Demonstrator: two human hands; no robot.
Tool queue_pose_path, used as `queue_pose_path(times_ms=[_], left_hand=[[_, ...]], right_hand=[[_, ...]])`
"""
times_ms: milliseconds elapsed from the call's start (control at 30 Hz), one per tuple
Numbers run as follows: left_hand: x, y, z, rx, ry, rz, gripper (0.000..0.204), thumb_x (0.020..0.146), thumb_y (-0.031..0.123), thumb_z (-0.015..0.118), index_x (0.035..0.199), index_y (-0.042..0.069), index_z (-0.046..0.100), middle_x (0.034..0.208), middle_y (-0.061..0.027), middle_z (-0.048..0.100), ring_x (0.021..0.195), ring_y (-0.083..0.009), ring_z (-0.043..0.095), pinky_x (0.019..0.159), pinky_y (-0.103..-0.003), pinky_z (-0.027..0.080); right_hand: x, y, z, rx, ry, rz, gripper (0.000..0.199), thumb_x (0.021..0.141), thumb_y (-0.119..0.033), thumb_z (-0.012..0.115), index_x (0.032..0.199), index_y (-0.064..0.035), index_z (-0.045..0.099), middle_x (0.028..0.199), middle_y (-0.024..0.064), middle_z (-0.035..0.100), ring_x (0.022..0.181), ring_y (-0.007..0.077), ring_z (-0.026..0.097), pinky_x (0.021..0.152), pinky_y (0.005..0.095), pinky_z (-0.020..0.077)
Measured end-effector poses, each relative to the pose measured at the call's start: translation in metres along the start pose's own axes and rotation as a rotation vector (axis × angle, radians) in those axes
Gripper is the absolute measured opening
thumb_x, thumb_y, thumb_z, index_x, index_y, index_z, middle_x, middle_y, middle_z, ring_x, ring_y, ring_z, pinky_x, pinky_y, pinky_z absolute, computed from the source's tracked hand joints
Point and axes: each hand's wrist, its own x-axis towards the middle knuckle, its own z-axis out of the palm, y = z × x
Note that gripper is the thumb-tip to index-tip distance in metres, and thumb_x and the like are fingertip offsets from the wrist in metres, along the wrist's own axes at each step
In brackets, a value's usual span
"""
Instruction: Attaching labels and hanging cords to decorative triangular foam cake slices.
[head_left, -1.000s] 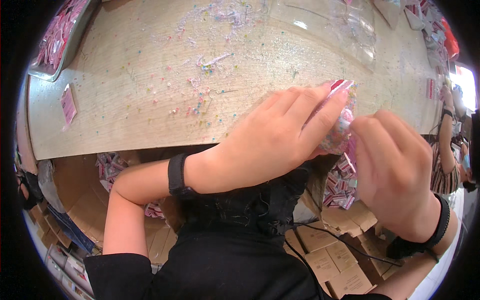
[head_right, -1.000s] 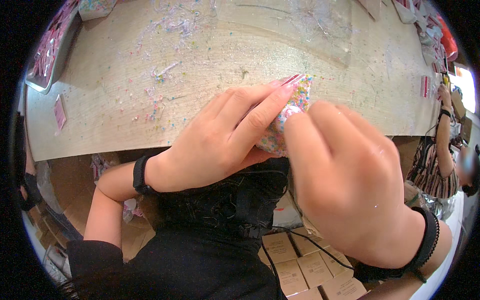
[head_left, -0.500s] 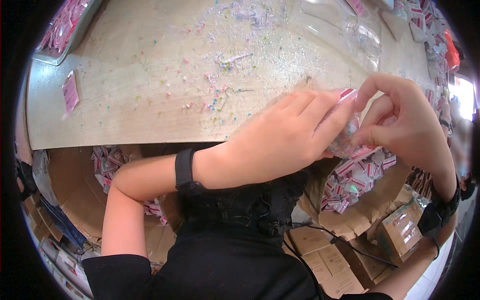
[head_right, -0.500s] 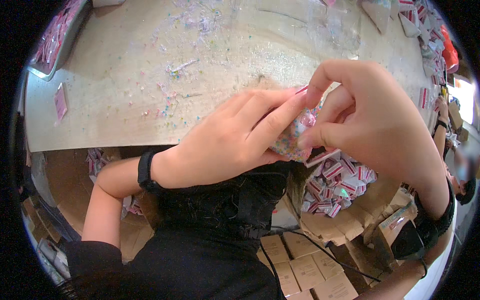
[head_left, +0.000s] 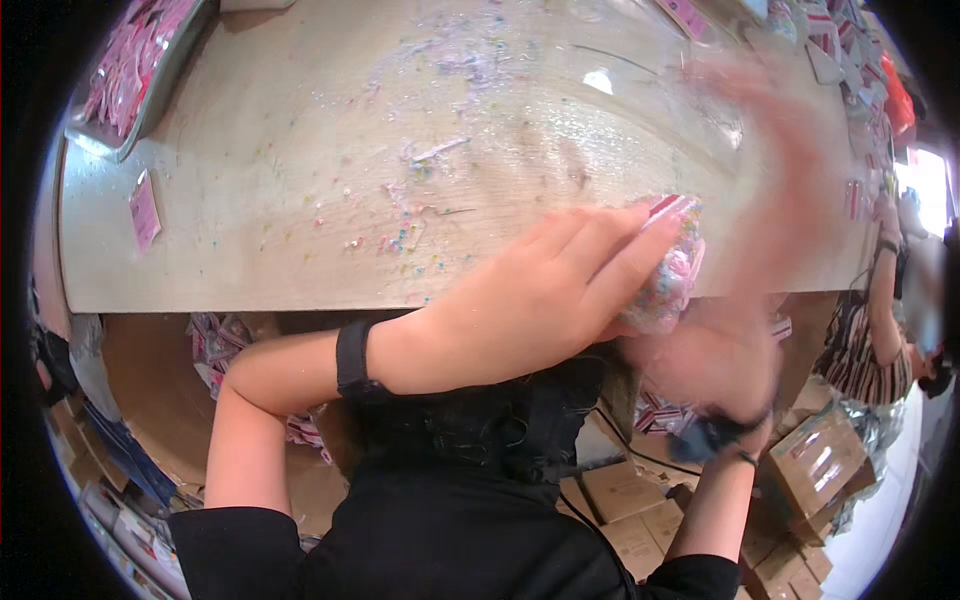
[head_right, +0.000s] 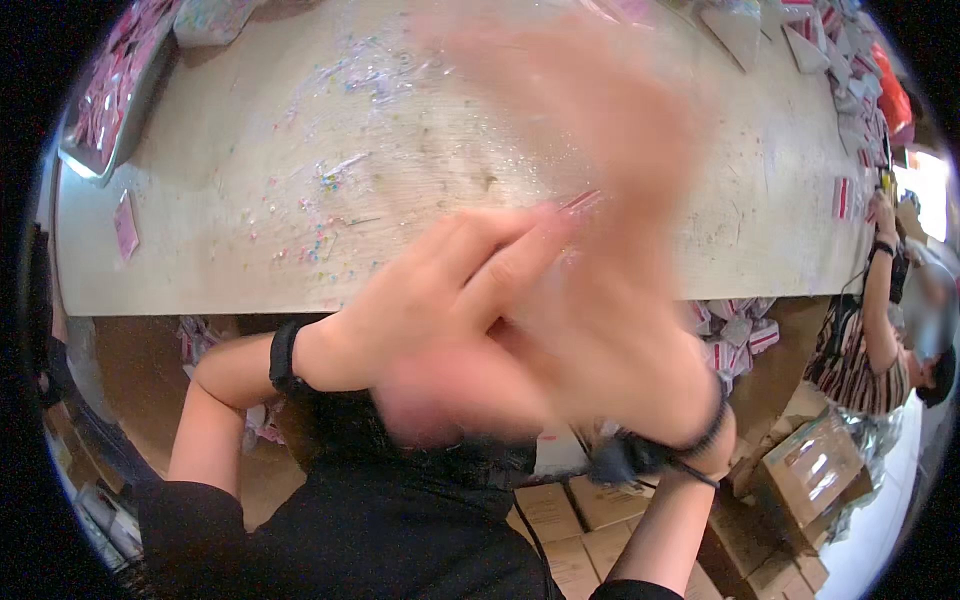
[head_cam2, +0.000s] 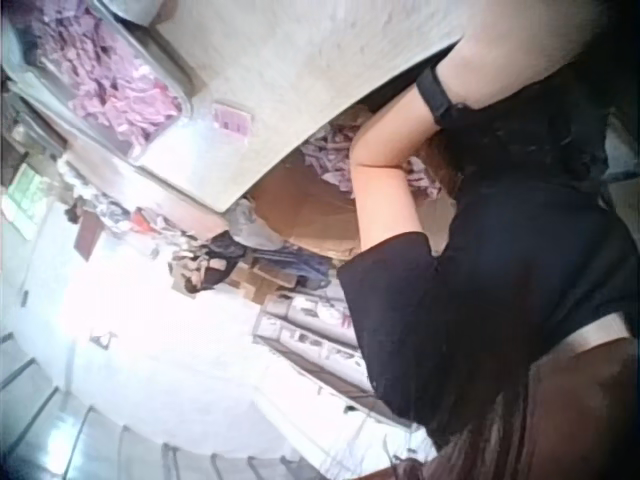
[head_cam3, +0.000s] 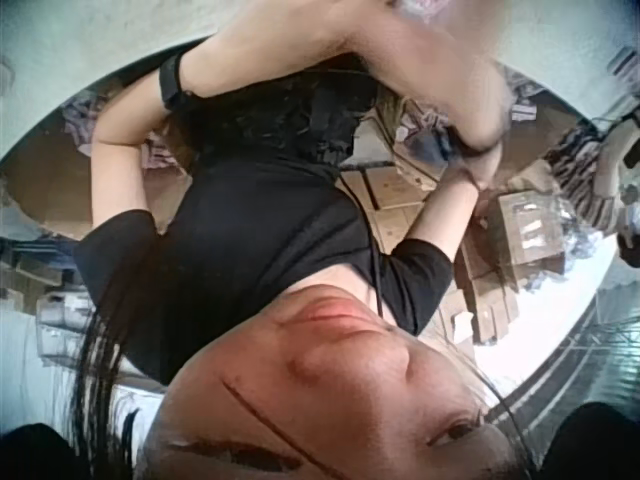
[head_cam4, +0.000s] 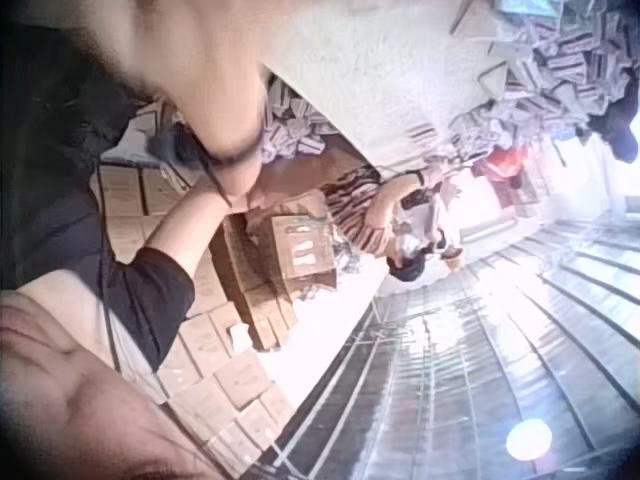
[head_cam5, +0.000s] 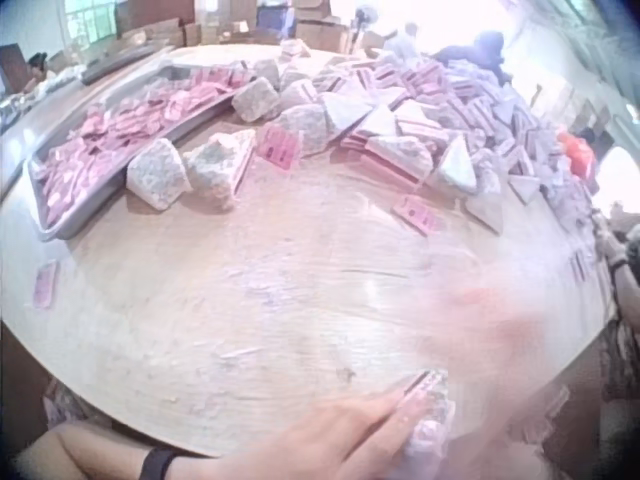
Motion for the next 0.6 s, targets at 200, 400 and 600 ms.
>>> queue_pose_path(times_ms=[200, 400, 600], left_hand=[[0.009, 0.02, -0.014, 0.15, -0.051, 0.075, 0.08, 0.068, 0.012, 0.076, 0.137, -0.004, 0.041, 0.13, -0.0189, 0.051, 0.106, -0.0334, 0.056, 0.09, -0.04, 0.046], [0.0, 0.019, -0.009, 0.209, -0.102, 0.073, 0.08, 0.072, 0.021, 0.08, 0.136, -0.005, 0.04, 0.125, -0.0207, 0.052, 0.107, -0.035, 0.055, 0.09, -0.04, 0.046], [0.0, 0.021, -0.008, 0.246, -0.124, 0.087, 0.081, 0.072, 0.02, 0.081, 0.136, -0.007, 0.039, 0.124, -0.0213, 0.053, 0.106, -0.0352, 0.055, 0.089, -0.041, 0.047]], right_hand=[[0.004, -0.036, -0.045, 0.126, 0.193, 0.078, 0.031, 0.092, -0.029, 0.059, 0.108, -0.0042, 0.052, 0.107, 0.0166, 0.057, 0.102, 0.0342, 0.058, 0.094, 0.0396, 0.0461], [-0.026, -0.074, -0.064, 0.621, 0.424, -0.244, 0.022, 0.087, -0.012, 0.055, 0.067, -0.0111, 0.046, 0.076, 0.0048, 0.052, 0.069, 0.023, 0.056, 0.064, 0.0317, 0.0502], [-0.046, -0.076, -0.083, 0.702, 0.441, -0.319, 0.02, 0.084, -0.01, 0.055, 0.065, -0.0076, 0.05, 0.07, 0.0069, 0.054, 0.067, 0.0219, 0.056, 0.058, 0.0328, 0.0486]])
